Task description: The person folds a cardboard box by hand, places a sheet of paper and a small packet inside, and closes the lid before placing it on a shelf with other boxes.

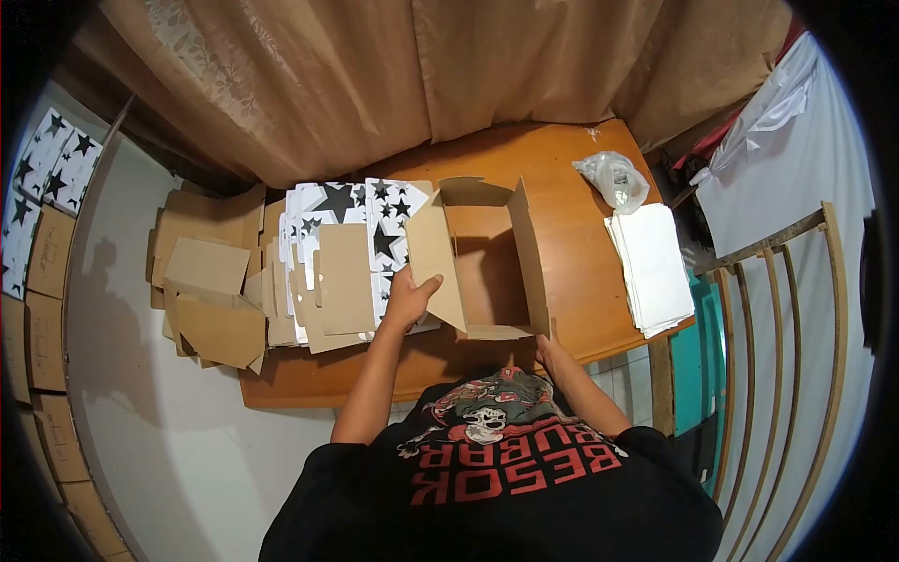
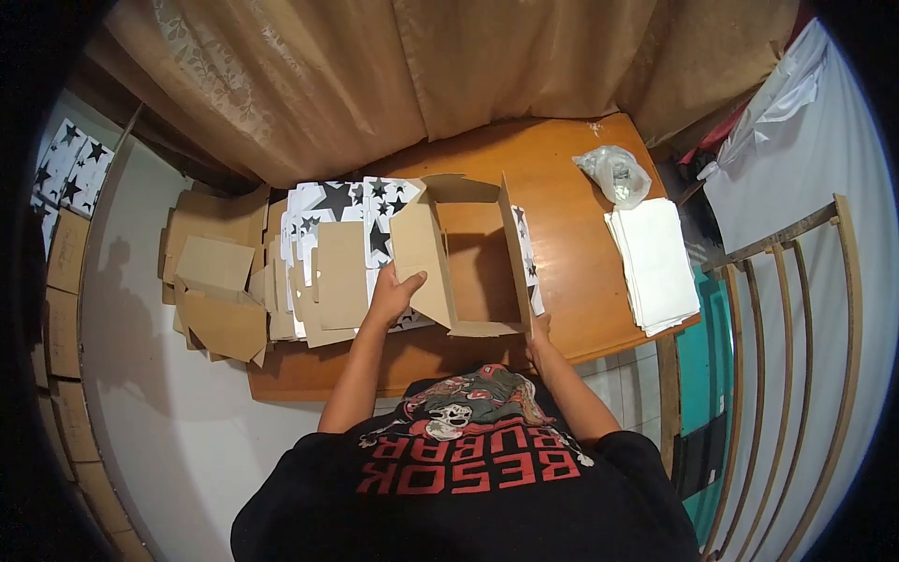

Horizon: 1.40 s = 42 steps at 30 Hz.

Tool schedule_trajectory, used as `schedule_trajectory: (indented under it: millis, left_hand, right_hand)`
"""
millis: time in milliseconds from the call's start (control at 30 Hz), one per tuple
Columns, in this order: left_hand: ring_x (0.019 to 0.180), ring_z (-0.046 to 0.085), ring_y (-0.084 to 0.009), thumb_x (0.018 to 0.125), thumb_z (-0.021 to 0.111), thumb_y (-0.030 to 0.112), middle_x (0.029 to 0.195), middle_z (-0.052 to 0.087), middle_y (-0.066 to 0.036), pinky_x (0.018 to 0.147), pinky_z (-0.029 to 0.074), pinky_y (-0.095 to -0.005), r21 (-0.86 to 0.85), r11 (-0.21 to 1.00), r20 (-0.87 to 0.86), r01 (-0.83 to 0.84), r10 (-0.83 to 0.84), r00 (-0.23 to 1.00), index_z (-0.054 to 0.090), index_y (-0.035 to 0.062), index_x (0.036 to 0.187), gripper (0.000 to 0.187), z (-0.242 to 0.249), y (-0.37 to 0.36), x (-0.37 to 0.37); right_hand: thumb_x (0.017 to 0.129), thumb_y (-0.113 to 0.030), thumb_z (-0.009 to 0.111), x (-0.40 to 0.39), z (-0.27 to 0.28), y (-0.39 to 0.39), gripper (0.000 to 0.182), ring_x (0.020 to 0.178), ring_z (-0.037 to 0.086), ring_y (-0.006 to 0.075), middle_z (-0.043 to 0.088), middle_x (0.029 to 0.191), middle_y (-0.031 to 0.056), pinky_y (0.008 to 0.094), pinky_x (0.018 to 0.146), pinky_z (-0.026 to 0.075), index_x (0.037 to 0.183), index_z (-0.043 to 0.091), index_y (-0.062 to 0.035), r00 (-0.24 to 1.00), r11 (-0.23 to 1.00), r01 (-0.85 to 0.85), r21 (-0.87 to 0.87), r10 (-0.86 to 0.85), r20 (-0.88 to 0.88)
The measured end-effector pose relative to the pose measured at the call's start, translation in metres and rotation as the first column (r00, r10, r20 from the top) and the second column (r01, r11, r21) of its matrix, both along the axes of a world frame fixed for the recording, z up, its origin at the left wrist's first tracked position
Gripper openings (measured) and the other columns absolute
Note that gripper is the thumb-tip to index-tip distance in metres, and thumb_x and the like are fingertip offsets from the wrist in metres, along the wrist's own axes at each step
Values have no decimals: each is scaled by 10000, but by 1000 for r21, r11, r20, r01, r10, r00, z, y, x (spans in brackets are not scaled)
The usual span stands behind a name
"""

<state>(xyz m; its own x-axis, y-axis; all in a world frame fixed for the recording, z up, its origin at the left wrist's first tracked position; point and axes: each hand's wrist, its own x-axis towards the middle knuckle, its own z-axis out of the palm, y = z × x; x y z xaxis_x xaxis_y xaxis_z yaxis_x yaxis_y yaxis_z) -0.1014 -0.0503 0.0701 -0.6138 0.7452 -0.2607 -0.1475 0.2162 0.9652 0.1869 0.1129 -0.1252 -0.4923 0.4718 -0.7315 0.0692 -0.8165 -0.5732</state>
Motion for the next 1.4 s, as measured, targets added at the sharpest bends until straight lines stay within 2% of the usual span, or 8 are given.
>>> schedule_trajectory:
  millis: [133,233,333,633,867,1067,1133,1400]
  left_hand:
    - [1064,705,-207,945,714,49,1191,741,-129,947,543,-350,79,996,120,-30,20,993,636,-36,1293,367,1,-3,1]
    - [1070,701,-206,939,719,43,1205,735,-119,953,543,-351,104,994,187,-25,5,982,626,-35,1309,389,4,-7,0]
    - [1075,696,-203,936,719,34,1211,732,-119,959,541,-350,60,998,194,-17,6,981,619,-33,1326,408,1,-9,2]
    - [1122,673,-208,948,701,41,1245,719,-118,1008,513,-353,-31,996,35,86,-85,996,602,-33,1355,425,-18,-2,17]
    - [1157,667,-227,944,677,17,1244,717,-131,1030,499,-360,-74,993,-66,96,-101,993,599,-37,1348,415,-53,3,23]
    - [1150,688,-254,946,675,48,1226,734,-155,1021,508,-375,-127,989,-65,69,-78,995,615,-43,1325,394,-55,5,27]
    - [1128,709,-287,958,668,92,1197,749,-189,1002,521,-389,-189,978,-186,89,-125,975,639,-45,1297,367,-70,8,26]
    - [1119,714,-325,964,662,127,1195,744,-216,985,532,-400,-277,961,-253,8,-81,964,641,-39,1306,380,-85,17,30]
  right_hand:
    - [1027,-665,513,-2,-9,0,776,1230,625,317,619,1390,211,480,967,563,1489,538,-43,1000,1000,9,-1,-9,-27]
    - [1018,-747,429,-28,102,-2,841,1224,624,311,626,1403,167,457,1008,532,1515,516,-74,992,985,-116,127,109,64]
    - [1002,-803,367,-30,85,11,879,1224,623,299,634,1400,144,437,1013,516,1524,513,-111,978,978,-188,94,196,-77]
    - [996,-833,264,-30,69,10,913,1274,637,289,640,1423,138,474,980,547,1526,508,-131,939,964,-255,-81,227,-260]
    - [1004,-820,264,-24,47,6,884,1133,706,277,709,1290,126,443,864,599,1492,542,-137,976,968,-202,-150,186,-115]
    - [1055,-742,282,-18,36,14,851,1149,666,256,707,1231,176,431,936,541,1321,675,-35,934,958,-280,67,255,252]
    - [1078,-690,303,-10,0,20,830,1127,664,244,712,1182,186,400,972,508,1221,695,28,968,887,-198,417,109,227]
    - [1068,-661,409,11,18,49,732,1060,642,214,688,1196,134,351,910,523,1316,614,-4,960,925,-220,310,149,235]
